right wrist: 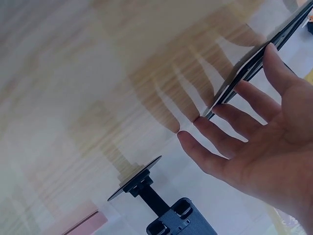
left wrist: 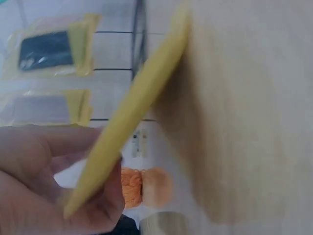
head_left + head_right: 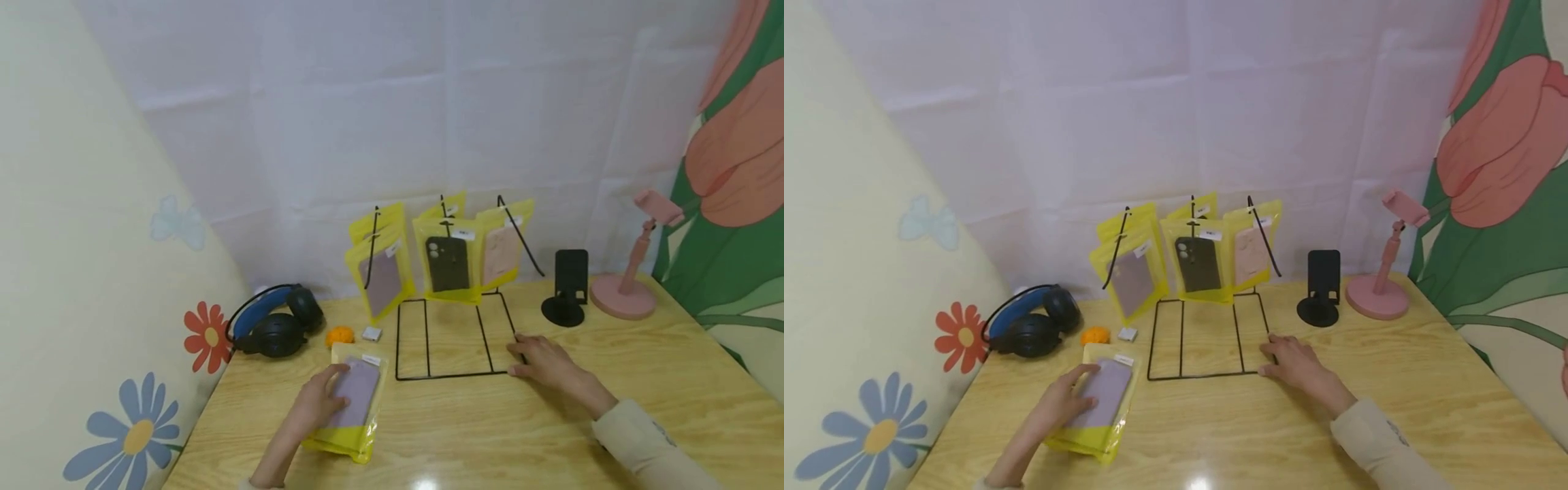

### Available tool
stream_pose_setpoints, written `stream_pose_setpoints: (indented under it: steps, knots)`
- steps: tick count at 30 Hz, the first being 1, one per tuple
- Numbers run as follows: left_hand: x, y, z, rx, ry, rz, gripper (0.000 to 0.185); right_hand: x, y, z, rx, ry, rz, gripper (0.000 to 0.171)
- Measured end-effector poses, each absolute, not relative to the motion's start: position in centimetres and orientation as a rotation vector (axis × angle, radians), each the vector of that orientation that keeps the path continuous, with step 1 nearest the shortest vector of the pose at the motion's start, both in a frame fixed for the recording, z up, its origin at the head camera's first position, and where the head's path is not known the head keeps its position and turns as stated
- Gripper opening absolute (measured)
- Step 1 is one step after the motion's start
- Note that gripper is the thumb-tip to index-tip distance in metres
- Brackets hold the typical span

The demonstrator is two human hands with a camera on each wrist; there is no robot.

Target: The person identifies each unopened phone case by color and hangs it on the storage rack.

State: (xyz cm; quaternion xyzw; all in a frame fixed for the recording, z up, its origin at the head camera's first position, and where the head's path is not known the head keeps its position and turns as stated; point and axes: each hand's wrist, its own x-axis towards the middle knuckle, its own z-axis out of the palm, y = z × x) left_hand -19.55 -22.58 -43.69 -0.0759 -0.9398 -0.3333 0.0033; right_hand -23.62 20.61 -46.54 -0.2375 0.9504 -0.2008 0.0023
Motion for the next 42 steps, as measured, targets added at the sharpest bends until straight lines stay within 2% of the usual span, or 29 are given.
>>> stream_pose_setpoints:
  steps: [2,8,13,19,23,29,42]
  knots:
    - [-19.7,-23.0,-43.1,-0.255,-2.89,-1.19,0.043,-23.6,20.5,-46.4,-0.748,2.985,-0.635,0.051]
    - [-18.5,-23.7,-41.0,-0.17,-2.713,-1.626,0.033,-23.4,20.2,-46.4,-0.714,2.954,-0.646,0.053]
    - [-16.5,-23.1,-39.1,-0.289,-2.423,-1.825,0.033,-23.3,20.1,-46.3,-0.69,2.947,-0.651,0.053]
    - [-15.6,-21.7,-37.2,-0.462,-2.198,-1.841,0.027,-23.3,20.3,-46.3,-0.687,2.955,-0.657,0.052]
    - [-15.9,-21.3,-37.1,-0.49,-2.129,-1.878,0.027,-23.3,20.3,-46.5,-0.695,2.966,-0.644,0.052]
    - [-16.8,-20.8,-37.6,-0.346,-2.111,-1.919,0.028,-23.1,20.2,-46.4,-0.674,2.963,-0.636,0.052]
    - [-21.2,-19.1,-39.5,-0.329,-2.039,-2.041,0.036,-23.0,20.0,-46.5,-0.68,2.968,-0.648,0.053]
